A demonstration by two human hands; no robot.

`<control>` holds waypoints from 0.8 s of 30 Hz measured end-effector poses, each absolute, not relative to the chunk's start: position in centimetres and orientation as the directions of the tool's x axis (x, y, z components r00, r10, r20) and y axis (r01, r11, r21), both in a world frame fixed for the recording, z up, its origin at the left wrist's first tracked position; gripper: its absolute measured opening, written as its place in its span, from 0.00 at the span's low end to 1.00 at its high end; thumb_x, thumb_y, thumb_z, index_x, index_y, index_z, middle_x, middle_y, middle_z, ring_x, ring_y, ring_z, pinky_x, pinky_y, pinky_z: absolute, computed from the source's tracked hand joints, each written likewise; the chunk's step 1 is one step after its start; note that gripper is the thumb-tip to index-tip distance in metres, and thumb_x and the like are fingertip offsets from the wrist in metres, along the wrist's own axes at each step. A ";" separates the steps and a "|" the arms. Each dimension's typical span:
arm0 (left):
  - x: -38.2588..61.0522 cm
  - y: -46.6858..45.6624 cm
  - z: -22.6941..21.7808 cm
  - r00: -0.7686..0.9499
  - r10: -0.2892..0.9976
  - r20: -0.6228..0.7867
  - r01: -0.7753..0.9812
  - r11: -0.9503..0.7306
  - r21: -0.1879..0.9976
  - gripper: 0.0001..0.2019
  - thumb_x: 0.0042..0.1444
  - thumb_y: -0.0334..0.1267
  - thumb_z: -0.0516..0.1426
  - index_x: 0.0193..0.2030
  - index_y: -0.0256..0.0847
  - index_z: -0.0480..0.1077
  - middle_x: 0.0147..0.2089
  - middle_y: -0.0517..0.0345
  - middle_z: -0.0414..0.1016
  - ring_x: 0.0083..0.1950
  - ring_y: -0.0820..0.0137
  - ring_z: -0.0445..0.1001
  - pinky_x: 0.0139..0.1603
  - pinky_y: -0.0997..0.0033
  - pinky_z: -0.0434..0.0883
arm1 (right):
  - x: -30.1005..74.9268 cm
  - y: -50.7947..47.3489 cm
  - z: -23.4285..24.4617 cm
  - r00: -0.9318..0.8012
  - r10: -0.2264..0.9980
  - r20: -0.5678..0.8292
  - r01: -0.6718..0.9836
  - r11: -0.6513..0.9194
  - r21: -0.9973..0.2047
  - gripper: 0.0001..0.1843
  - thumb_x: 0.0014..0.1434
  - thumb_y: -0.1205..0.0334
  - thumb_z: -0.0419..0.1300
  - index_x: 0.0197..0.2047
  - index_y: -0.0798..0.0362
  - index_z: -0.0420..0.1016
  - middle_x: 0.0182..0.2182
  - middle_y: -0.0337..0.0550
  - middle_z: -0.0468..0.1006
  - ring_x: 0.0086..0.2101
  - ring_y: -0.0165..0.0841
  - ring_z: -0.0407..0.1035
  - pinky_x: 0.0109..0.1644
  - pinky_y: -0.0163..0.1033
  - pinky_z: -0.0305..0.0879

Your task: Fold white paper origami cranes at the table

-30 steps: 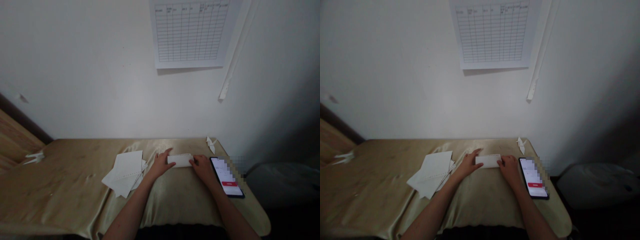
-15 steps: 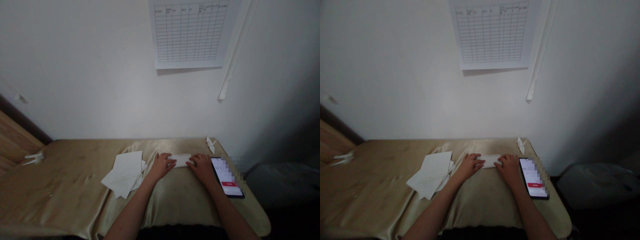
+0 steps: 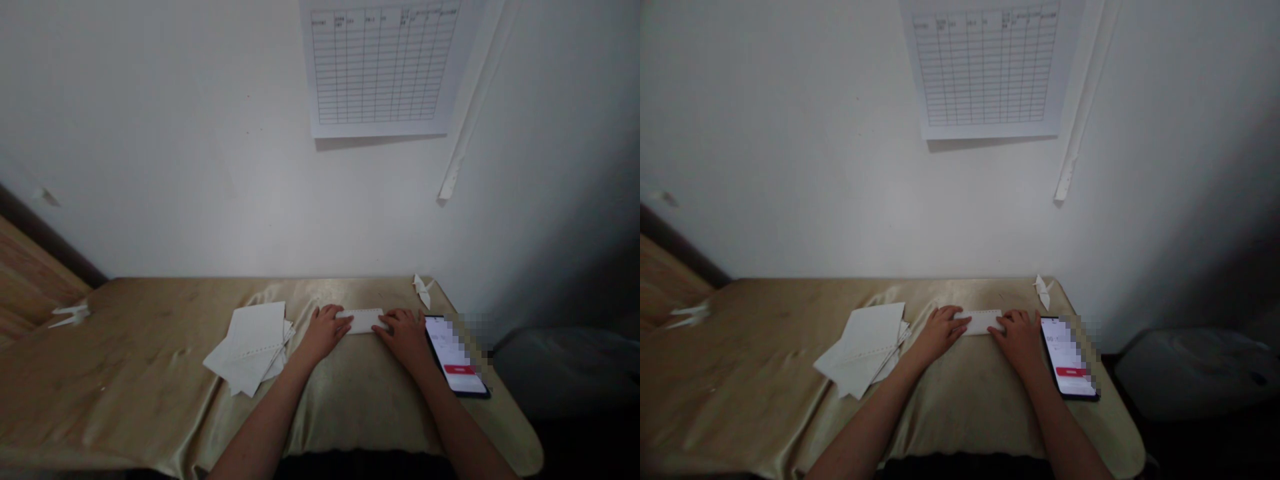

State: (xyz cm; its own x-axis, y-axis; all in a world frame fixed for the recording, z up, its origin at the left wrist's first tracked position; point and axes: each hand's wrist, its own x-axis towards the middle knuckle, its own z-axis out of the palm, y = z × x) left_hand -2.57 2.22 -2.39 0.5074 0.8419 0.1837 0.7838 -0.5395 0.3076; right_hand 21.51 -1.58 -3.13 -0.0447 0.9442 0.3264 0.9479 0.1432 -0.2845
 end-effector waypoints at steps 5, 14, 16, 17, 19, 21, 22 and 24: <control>-2.6 2.3 -2.5 0.494 0.850 0.182 0.787 -0.526 0.322 0.16 0.67 0.46 0.52 0.59 0.58 0.71 0.63 0.55 0.68 0.66 0.60 0.60 0.69 0.43 0.51 | 21.3 -1.5 -3.2 -0.036 0.947 0.320 0.952 0.130 -0.276 0.18 0.62 0.45 0.56 0.48 0.43 0.80 0.48 0.46 0.77 0.52 0.46 0.65 0.65 0.68 0.34; -2.6 2.5 -2.8 0.499 0.842 0.204 0.792 -0.539 0.287 0.16 0.67 0.45 0.51 0.59 0.58 0.71 0.63 0.57 0.69 0.66 0.60 0.61 0.68 0.45 0.53 | 21.2 -1.6 -3.2 -0.040 0.949 0.312 0.963 0.119 -0.241 0.19 0.63 0.45 0.55 0.51 0.42 0.78 0.48 0.47 0.76 0.52 0.46 0.64 0.64 0.68 0.37; -2.5 2.5 -2.8 0.501 0.841 0.204 0.793 -0.540 0.282 0.16 0.67 0.45 0.51 0.59 0.58 0.71 0.63 0.57 0.69 0.66 0.60 0.61 0.69 0.45 0.53 | 21.1 -1.6 -3.1 -0.040 0.948 0.315 0.963 0.120 -0.240 0.19 0.64 0.45 0.55 0.51 0.42 0.78 0.48 0.47 0.76 0.52 0.46 0.64 0.64 0.67 0.37; -2.5 2.4 -2.8 0.499 0.842 0.204 0.794 -0.539 0.281 0.16 0.67 0.45 0.51 0.59 0.58 0.70 0.63 0.57 0.69 0.66 0.60 0.61 0.69 0.45 0.52 | 21.1 -1.6 -3.1 -0.040 0.948 0.317 0.964 0.120 -0.239 0.18 0.64 0.46 0.56 0.51 0.42 0.78 0.48 0.47 0.76 0.52 0.46 0.64 0.64 0.67 0.37; -2.5 2.4 -2.8 0.493 0.846 0.202 0.799 -0.532 0.281 0.16 0.67 0.45 0.52 0.59 0.59 0.70 0.63 0.58 0.69 0.65 0.59 0.61 0.69 0.43 0.51 | 21.1 -1.7 -3.0 -0.044 0.947 0.319 0.964 0.125 -0.237 0.18 0.64 0.46 0.56 0.51 0.42 0.78 0.48 0.47 0.76 0.52 0.46 0.64 0.64 0.66 0.37; -2.5 2.4 -2.8 0.483 0.853 0.200 0.805 -0.522 0.283 0.16 0.66 0.45 0.52 0.59 0.59 0.71 0.63 0.58 0.69 0.65 0.59 0.61 0.68 0.43 0.51 | 21.1 -1.7 -2.9 -0.046 0.946 0.320 0.963 0.127 -0.238 0.18 0.64 0.46 0.55 0.51 0.42 0.78 0.48 0.47 0.76 0.52 0.46 0.64 0.64 0.66 0.38; -2.5 2.4 -2.8 0.481 0.854 0.201 0.806 -0.520 0.283 0.16 0.66 0.45 0.52 0.59 0.58 0.71 0.63 0.58 0.70 0.65 0.59 0.61 0.68 0.43 0.52 | 21.1 -1.8 -2.8 -0.045 0.946 0.321 0.963 0.127 -0.239 0.18 0.64 0.46 0.55 0.51 0.42 0.78 0.48 0.47 0.76 0.52 0.45 0.64 0.64 0.66 0.38; -2.5 2.4 -2.8 0.479 0.854 0.204 0.805 -0.520 0.284 0.16 0.66 0.44 0.52 0.59 0.58 0.71 0.62 0.58 0.70 0.64 0.58 0.61 0.68 0.44 0.53 | 21.0 -1.8 -2.8 -0.039 0.946 0.323 0.963 0.122 -0.241 0.18 0.64 0.46 0.55 0.50 0.42 0.78 0.48 0.47 0.76 0.51 0.45 0.65 0.64 0.66 0.38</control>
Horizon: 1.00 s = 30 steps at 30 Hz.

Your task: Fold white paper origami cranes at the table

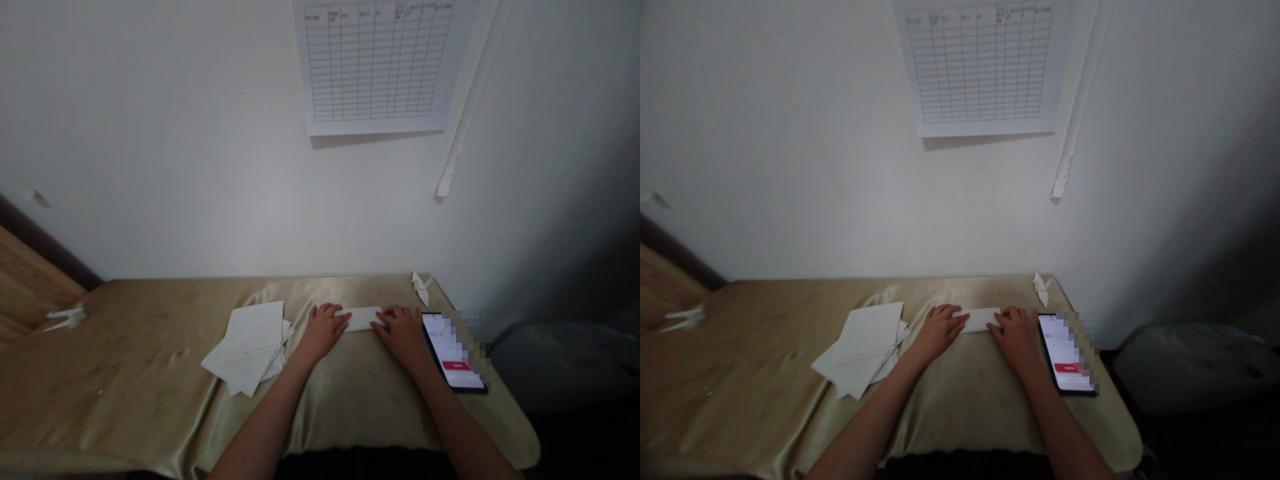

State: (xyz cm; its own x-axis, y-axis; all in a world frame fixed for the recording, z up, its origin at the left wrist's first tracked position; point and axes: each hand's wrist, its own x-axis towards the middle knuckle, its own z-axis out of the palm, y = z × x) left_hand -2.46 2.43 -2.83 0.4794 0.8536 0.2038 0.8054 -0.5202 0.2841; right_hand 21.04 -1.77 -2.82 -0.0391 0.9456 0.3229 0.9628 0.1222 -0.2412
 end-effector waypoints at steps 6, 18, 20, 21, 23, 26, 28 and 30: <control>-2.4 2.4 -2.9 0.476 0.855 0.206 0.806 -0.518 0.286 0.17 0.66 0.45 0.52 0.59 0.58 0.71 0.63 0.58 0.70 0.64 0.58 0.61 0.68 0.47 0.54 | 21.0 -1.6 -3.0 -0.030 0.949 0.313 0.966 0.107 -0.234 0.18 0.63 0.46 0.56 0.51 0.42 0.78 0.48 0.47 0.76 0.51 0.46 0.65 0.64 0.68 0.37; -2.4 2.3 -2.8 0.469 0.859 0.205 0.812 -0.511 0.283 0.17 0.66 0.45 0.51 0.60 0.60 0.70 0.63 0.59 0.69 0.64 0.58 0.60 0.67 0.46 0.54 | 21.0 -1.6 -3.1 -0.024 0.946 0.324 0.964 0.108 -0.244 0.19 0.63 0.46 0.55 0.50 0.43 0.78 0.48 0.47 0.76 0.52 0.46 0.64 0.64 0.69 0.37; -2.4 2.3 -2.8 0.465 0.862 0.200 0.816 -0.505 0.282 0.17 0.67 0.45 0.51 0.60 0.60 0.70 0.63 0.59 0.69 0.64 0.58 0.60 0.67 0.46 0.53 | 21.0 -1.6 -3.1 -0.023 0.945 0.328 0.964 0.109 -0.244 0.18 0.63 0.46 0.55 0.50 0.43 0.79 0.48 0.47 0.76 0.52 0.47 0.64 0.64 0.69 0.37; -2.3 2.3 -2.7 0.463 0.864 0.200 0.818 -0.503 0.280 0.17 0.67 0.45 0.51 0.60 0.60 0.70 0.64 0.59 0.69 0.64 0.57 0.60 0.67 0.45 0.53 | 21.0 -1.6 -3.1 -0.024 0.945 0.327 0.964 0.109 -0.243 0.18 0.63 0.46 0.55 0.49 0.43 0.79 0.48 0.48 0.76 0.52 0.47 0.64 0.64 0.69 0.37; -2.3 2.2 -2.7 0.461 0.864 0.204 0.820 -0.502 0.275 0.17 0.67 0.46 0.51 0.59 0.60 0.70 0.63 0.59 0.69 0.64 0.57 0.60 0.67 0.44 0.52 | 21.0 -1.5 -3.1 -0.026 0.945 0.325 0.965 0.109 -0.240 0.18 0.63 0.46 0.56 0.49 0.43 0.79 0.48 0.48 0.76 0.52 0.47 0.65 0.64 0.70 0.36; -2.2 2.2 -2.6 0.462 0.862 0.207 0.825 -0.503 0.256 0.17 0.67 0.46 0.51 0.59 0.61 0.70 0.63 0.60 0.69 0.64 0.56 0.60 0.67 0.44 0.52 | 21.0 -1.5 -3.0 -0.030 0.947 0.320 0.964 0.112 -0.242 0.18 0.63 0.46 0.56 0.49 0.43 0.79 0.48 0.48 0.76 0.52 0.47 0.65 0.64 0.71 0.35; -2.2 2.2 -2.7 0.464 0.861 0.208 0.830 -0.504 0.239 0.17 0.67 0.46 0.50 0.59 0.61 0.70 0.63 0.60 0.69 0.63 0.56 0.61 0.66 0.45 0.53 | 21.0 -1.6 -2.9 -0.030 0.948 0.315 0.962 0.113 -0.249 0.18 0.63 0.46 0.55 0.50 0.43 0.79 0.48 0.48 0.76 0.52 0.47 0.65 0.64 0.71 0.35; -2.2 2.2 -2.8 0.463 0.861 0.210 0.833 -0.504 0.228 0.17 0.67 0.46 0.50 0.59 0.61 0.70 0.63 0.60 0.69 0.63 0.56 0.61 0.66 0.44 0.53 | 20.9 -1.7 -2.8 -0.030 0.949 0.314 0.961 0.113 -0.251 0.18 0.64 0.47 0.55 0.50 0.44 0.79 0.48 0.48 0.76 0.52 0.47 0.65 0.64 0.71 0.34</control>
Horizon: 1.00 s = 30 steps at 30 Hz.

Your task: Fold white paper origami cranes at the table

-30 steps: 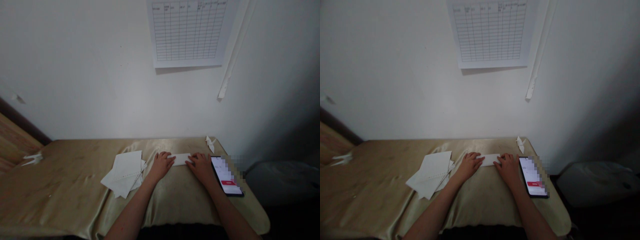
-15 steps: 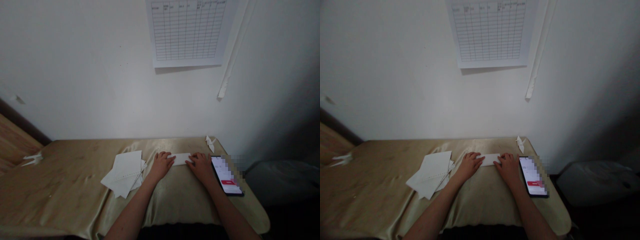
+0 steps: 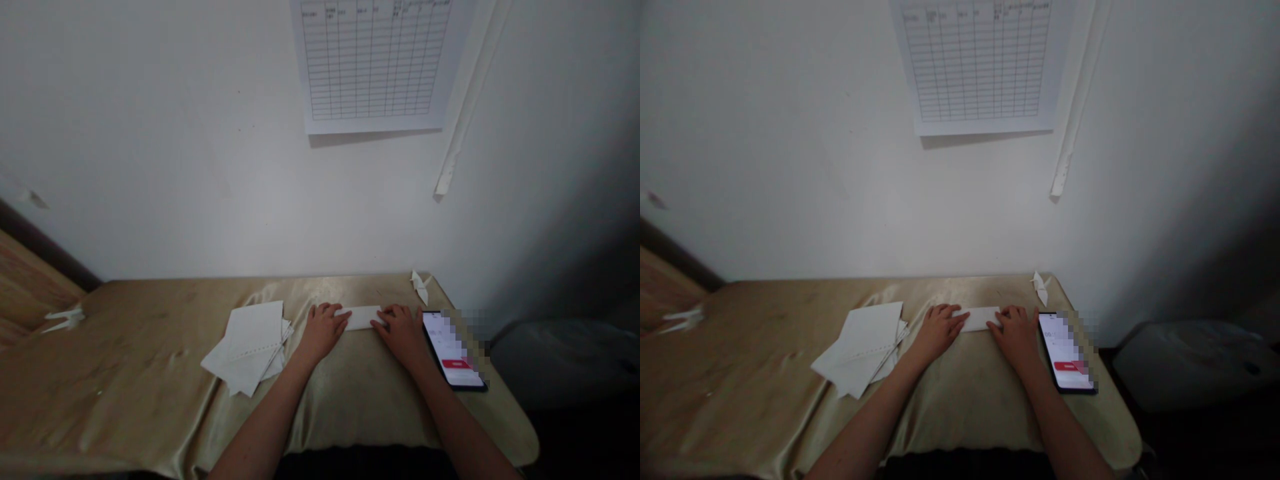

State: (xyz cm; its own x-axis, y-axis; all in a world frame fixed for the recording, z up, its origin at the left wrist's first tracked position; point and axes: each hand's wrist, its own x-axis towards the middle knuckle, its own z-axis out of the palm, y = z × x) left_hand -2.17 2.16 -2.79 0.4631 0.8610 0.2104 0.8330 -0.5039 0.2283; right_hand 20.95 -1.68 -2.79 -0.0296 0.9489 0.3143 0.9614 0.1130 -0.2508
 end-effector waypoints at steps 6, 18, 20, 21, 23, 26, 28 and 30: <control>-2.1 2.1 -2.6 0.456 0.867 0.201 0.838 -0.495 0.230 0.17 0.67 0.45 0.51 0.59 0.61 0.70 0.63 0.61 0.69 0.64 0.56 0.61 0.66 0.44 0.53 | 20.8 -1.8 -2.7 -0.023 0.948 0.319 0.965 0.105 -0.242 0.17 0.64 0.47 0.55 0.49 0.44 0.79 0.48 0.47 0.76 0.52 0.46 0.65 0.64 0.71 0.33; -1.8 1.7 -1.9 0.437 0.871 0.224 0.859 -0.478 0.185 0.16 0.66 0.45 0.51 0.57 0.59 0.72 0.61 0.62 0.72 0.62 0.57 0.62 0.66 0.44 0.54 | 20.6 -2.0 -2.2 -0.016 0.958 0.286 0.964 0.091 -0.251 0.18 0.65 0.48 0.54 0.50 0.44 0.78 0.49 0.47 0.76 0.53 0.45 0.64 0.65 0.71 0.31; -1.7 1.5 -1.9 0.425 0.875 0.232 0.864 -0.468 0.183 0.16 0.66 0.45 0.51 0.57 0.59 0.72 0.61 0.62 0.72 0.62 0.57 0.63 0.66 0.43 0.54 | 20.5 -2.0 -2.2 -0.015 0.961 0.277 0.962 0.089 -0.258 0.18 0.65 0.48 0.54 0.50 0.44 0.78 0.49 0.47 0.76 0.53 0.45 0.64 0.65 0.71 0.30; -1.6 1.5 -1.9 0.416 0.878 0.237 0.867 -0.462 0.186 0.15 0.66 0.45 0.51 0.56 0.59 0.73 0.60 0.62 0.72 0.62 0.57 0.63 0.66 0.43 0.53 | 20.5 -2.0 -2.2 -0.015 0.961 0.275 0.962 0.089 -0.259 0.18 0.65 0.48 0.54 0.50 0.44 0.78 0.49 0.47 0.75 0.53 0.45 0.64 0.65 0.71 0.30; -1.1 1.3 -2.0 0.388 0.887 0.248 0.877 -0.439 0.195 0.15 0.65 0.45 0.53 0.55 0.58 0.73 0.59 0.61 0.73 0.61 0.57 0.64 0.66 0.43 0.53 | 20.5 -2.0 -2.2 -0.013 0.961 0.275 0.962 0.087 -0.259 0.18 0.65 0.49 0.54 0.50 0.45 0.78 0.49 0.47 0.75 0.53 0.45 0.65 0.66 0.71 0.29; -0.2 1.0 -2.0 0.326 0.905 0.272 0.900 -0.386 0.204 0.14 0.62 0.44 0.55 0.53 0.55 0.75 0.57 0.58 0.73 0.60 0.57 0.64 0.67 0.44 0.53 | 20.4 -2.0 -2.1 -0.008 0.961 0.277 0.963 0.082 -0.256 0.18 0.66 0.49 0.53 0.50 0.45 0.78 0.48 0.48 0.75 0.52 0.44 0.66 0.66 0.70 0.29; 0.5 0.7 -2.0 0.303 0.908 0.290 0.910 -0.367 0.196 0.13 0.62 0.46 0.55 0.51 0.53 0.75 0.55 0.56 0.73 0.59 0.56 0.64 0.67 0.44 0.52 | 20.3 -2.0 -2.1 -0.004 0.961 0.276 0.963 0.077 -0.257 0.18 0.66 0.49 0.52 0.50 0.46 0.78 0.48 0.49 0.75 0.52 0.44 0.66 0.67 0.68 0.29; 0.9 0.5 -1.9 0.295 0.908 0.297 0.915 -0.358 0.185 0.14 0.62 0.49 0.54 0.49 0.51 0.76 0.54 0.54 0.73 0.59 0.56 0.64 0.66 0.44 0.52 | 20.2 -2.0 -2.1 0.002 0.962 0.272 0.963 0.071 -0.261 0.19 0.66 0.49 0.51 0.49 0.47 0.79 0.48 0.48 0.75 0.52 0.44 0.66 0.67 0.67 0.31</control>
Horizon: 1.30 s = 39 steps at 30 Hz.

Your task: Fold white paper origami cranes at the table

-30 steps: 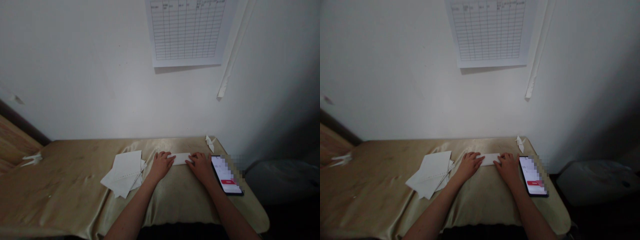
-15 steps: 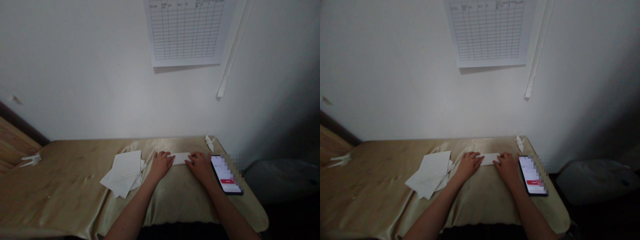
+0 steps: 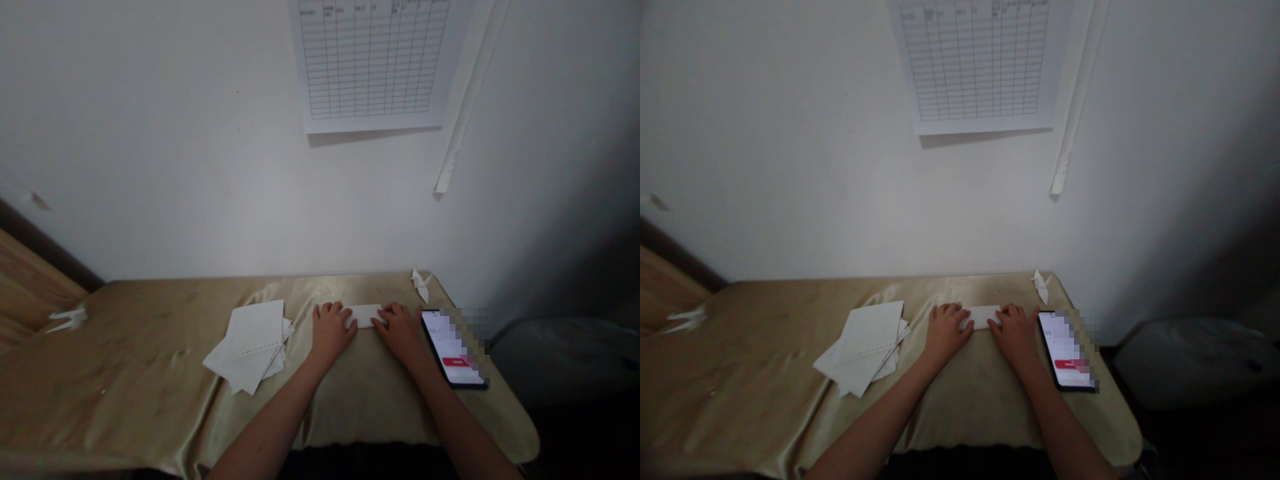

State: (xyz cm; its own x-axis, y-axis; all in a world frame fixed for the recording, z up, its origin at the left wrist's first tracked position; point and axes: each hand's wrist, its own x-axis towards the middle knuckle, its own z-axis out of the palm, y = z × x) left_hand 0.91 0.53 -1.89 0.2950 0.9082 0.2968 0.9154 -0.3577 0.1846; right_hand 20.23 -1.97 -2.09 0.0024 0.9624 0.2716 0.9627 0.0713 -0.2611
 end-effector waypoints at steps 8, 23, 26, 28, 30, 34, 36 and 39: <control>1.0 0.4 -1.9 0.318 0.906 0.281 0.913 -0.372 0.169 0.18 0.63 0.50 0.53 0.59 0.62 0.70 0.57 0.53 0.70 0.60 0.55 0.63 0.66 0.43 0.50 | 19.8 -1.8 -2.4 0.044 0.960 0.276 0.961 0.034 -0.274 0.18 0.65 0.50 0.53 0.49 0.48 0.79 0.48 0.48 0.76 0.52 0.44 0.66 0.67 0.68 0.33; 1.4 0.1 -1.8 0.268 0.923 0.277 0.925 -0.327 0.193 0.18 0.62 0.53 0.54 0.57 0.63 0.72 0.58 0.53 0.69 0.60 0.54 0.62 0.65 0.43 0.51 | 19.6 -2.0 -1.8 0.052 0.957 0.286 0.962 0.029 -0.272 0.17 0.65 0.50 0.53 0.46 0.47 0.79 0.47 0.47 0.76 0.51 0.42 0.68 0.67 0.68 0.31; 1.4 0.1 -1.8 0.265 0.926 0.268 0.921 -0.326 0.215 0.19 0.60 0.56 0.56 0.57 0.63 0.73 0.59 0.54 0.69 0.61 0.54 0.61 0.65 0.44 0.51 | 19.4 -2.1 -1.8 0.048 0.957 0.285 0.964 0.031 -0.265 0.17 0.65 0.50 0.52 0.45 0.48 0.78 0.47 0.47 0.76 0.51 0.42 0.67 0.66 0.69 0.29; 1.3 0.2 -1.8 0.270 0.926 0.264 0.916 -0.332 0.225 0.20 0.58 0.57 0.57 0.57 0.64 0.72 0.60 0.55 0.68 0.61 0.54 0.61 0.66 0.44 0.52 | 19.2 -2.0 -1.9 0.058 0.957 0.285 0.968 0.016 -0.251 0.17 0.65 0.49 0.53 0.45 0.50 0.77 0.47 0.49 0.75 0.51 0.43 0.67 0.66 0.69 0.30; 1.2 0.2 -1.8 0.270 0.927 0.261 0.914 -0.332 0.232 0.21 0.57 0.57 0.57 0.57 0.64 0.72 0.61 0.56 0.67 0.62 0.54 0.60 0.66 0.44 0.52 | 19.0 -1.9 -2.2 0.087 0.956 0.282 0.971 -0.018 -0.240 0.19 0.63 0.48 0.54 0.46 0.52 0.75 0.47 0.51 0.74 0.51 0.45 0.65 0.66 0.68 0.33; 1.3 0.2 -1.9 0.256 0.932 0.257 0.914 -0.320 0.249 0.21 0.56 0.57 0.58 0.57 0.64 0.72 0.61 0.56 0.67 0.62 0.54 0.60 0.66 0.44 0.51 | 18.5 -1.7 -2.8 0.116 0.953 0.280 0.968 -0.045 -0.248 0.23 0.60 0.45 0.57 0.51 0.52 0.72 0.49 0.53 0.71 0.53 0.47 0.63 0.65 0.67 0.37; 1.4 0.2 -1.8 0.250 0.934 0.256 0.914 -0.314 0.255 0.21 0.57 0.58 0.57 0.57 0.64 0.72 0.61 0.56 0.67 0.62 0.54 0.60 0.66 0.44 0.51 | 18.5 -1.6 -3.0 0.118 0.952 0.281 0.964 -0.042 -0.262 0.25 0.59 0.44 0.58 0.53 0.51 0.72 0.50 0.52 0.70 0.54 0.48 0.61 0.65 0.67 0.37; 1.4 0.2 -1.7 0.241 0.941 0.236 0.917 -0.300 0.262 0.21 0.57 0.59 0.56 0.57 0.64 0.72 0.61 0.56 0.67 0.63 0.54 0.60 0.67 0.44 0.51 | 18.5 -1.5 -3.2 0.125 0.962 0.243 0.956 -0.051 -0.290 0.27 0.58 0.42 0.59 0.57 0.46 0.71 0.52 0.52 0.68 0.55 0.49 0.60 0.64 0.67 0.37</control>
